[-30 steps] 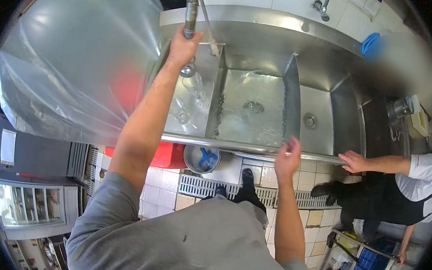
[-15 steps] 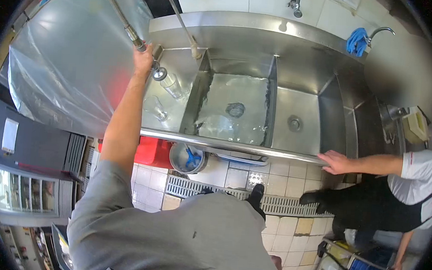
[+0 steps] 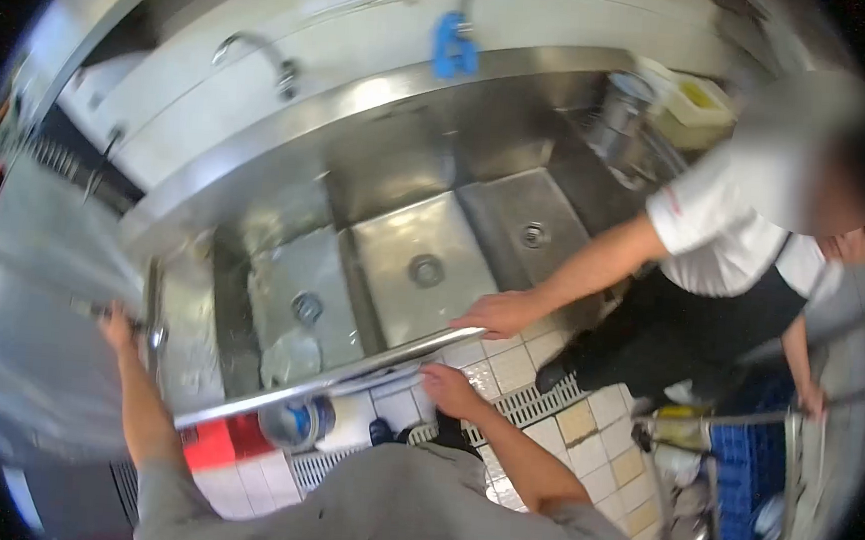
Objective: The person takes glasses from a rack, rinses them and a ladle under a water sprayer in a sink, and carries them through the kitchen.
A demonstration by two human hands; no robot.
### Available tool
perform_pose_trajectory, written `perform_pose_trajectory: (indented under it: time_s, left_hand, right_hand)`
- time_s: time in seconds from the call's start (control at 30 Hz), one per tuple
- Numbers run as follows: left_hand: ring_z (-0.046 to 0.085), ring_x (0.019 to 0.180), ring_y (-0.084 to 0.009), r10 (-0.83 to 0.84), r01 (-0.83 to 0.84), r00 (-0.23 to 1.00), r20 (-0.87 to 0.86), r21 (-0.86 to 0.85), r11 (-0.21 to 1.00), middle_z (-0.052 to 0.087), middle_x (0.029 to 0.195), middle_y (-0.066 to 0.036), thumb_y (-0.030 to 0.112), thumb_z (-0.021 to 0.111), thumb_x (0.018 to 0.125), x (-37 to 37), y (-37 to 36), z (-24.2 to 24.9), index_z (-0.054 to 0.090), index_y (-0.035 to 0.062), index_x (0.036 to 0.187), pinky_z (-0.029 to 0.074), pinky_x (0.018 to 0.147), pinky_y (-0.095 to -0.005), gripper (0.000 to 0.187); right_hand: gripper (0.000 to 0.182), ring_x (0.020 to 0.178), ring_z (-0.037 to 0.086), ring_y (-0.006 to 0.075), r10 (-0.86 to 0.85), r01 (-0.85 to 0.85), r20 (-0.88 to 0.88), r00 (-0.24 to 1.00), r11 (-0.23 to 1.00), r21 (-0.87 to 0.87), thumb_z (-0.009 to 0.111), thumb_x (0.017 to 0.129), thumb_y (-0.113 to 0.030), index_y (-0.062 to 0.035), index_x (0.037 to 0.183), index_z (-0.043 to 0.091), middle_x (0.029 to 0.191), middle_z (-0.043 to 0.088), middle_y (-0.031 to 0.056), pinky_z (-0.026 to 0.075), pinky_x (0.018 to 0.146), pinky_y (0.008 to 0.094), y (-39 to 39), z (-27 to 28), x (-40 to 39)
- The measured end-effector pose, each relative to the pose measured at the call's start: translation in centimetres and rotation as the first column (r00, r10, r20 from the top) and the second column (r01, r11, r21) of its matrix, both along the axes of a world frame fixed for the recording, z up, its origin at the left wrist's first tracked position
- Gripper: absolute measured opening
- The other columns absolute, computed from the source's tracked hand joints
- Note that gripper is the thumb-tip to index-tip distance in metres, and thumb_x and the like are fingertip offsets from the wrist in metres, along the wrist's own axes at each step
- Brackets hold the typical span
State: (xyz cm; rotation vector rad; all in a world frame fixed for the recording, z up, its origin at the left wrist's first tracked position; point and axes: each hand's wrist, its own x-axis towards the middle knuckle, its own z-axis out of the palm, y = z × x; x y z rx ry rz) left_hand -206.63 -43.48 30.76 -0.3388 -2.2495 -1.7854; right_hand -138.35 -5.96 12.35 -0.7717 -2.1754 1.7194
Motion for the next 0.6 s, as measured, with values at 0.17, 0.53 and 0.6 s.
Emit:
perform_pose_trajectory:
  time_s: [0.17, 0.53, 0.6]
  left_hand:
    - [0.06, 0.091, -0.0195, 0.09, -0.091, 0.995, 0.039, 0.032, 0.995, 0.061, 0.104, -0.011, 0.018, 0.066, 0.096, -0.2, 0.0, -0.3, 0.046, -0.0005, 0.129, 0.053, 0.074, -0.037, 0.043]
    - [0.063, 0.099, -0.0225, -0.041, 0.004, 0.983, 0.177, 0.205, 0.979, 0.064, 0.118, -0.014, 0.023, 0.064, 0.098, 0.0, 2.6, 0.9, 0.052, -0.0014, 0.135, 0.052, 0.087, -0.0357, 0.045]
    - [0.065, 0.106, -0.0264, -0.028, 0.064, 0.98, 0.198, -0.177, 0.982, 0.063, 0.132, -0.012, 0.042, 0.051, 0.102, 0.6, 3.2, 1.2, 0.058, 0.0065, 0.138, 0.051, 0.091, -0.0438, 0.051]
  right_hand:
    - [0.018, 0.087, 0.067, 0.0316, 0.028, 0.103, -0.254, 0.967, 0.869, 0.485, 0.067, 0.088, -0.018, -0.0046, 0.1, 0.067, 0.093, 0.068, 0.0139, 0.055, 0.078, 0.0425, 1.9, 0.4, -11.9]
    - [0.018, 0.074, 0.067, 0.0268, -0.042, -0.061, 0.106, 0.994, 0.59, 0.805, 0.064, 0.081, -0.03, -0.0129, 0.076, 0.064, 0.075, 0.065, 0.0083, 0.051, 0.064, 0.0438, 1.8, -2.6, -14.3]
    - [0.02, 0.074, 0.066, 0.029, -0.004, -0.066, 0.089, 0.996, 0.638, 0.768, 0.061, 0.08, -0.032, -0.013, 0.075, 0.066, 0.076, 0.066, 0.0066, 0.051, 0.068, 0.0463, 1.7, -4.3, -14.8]
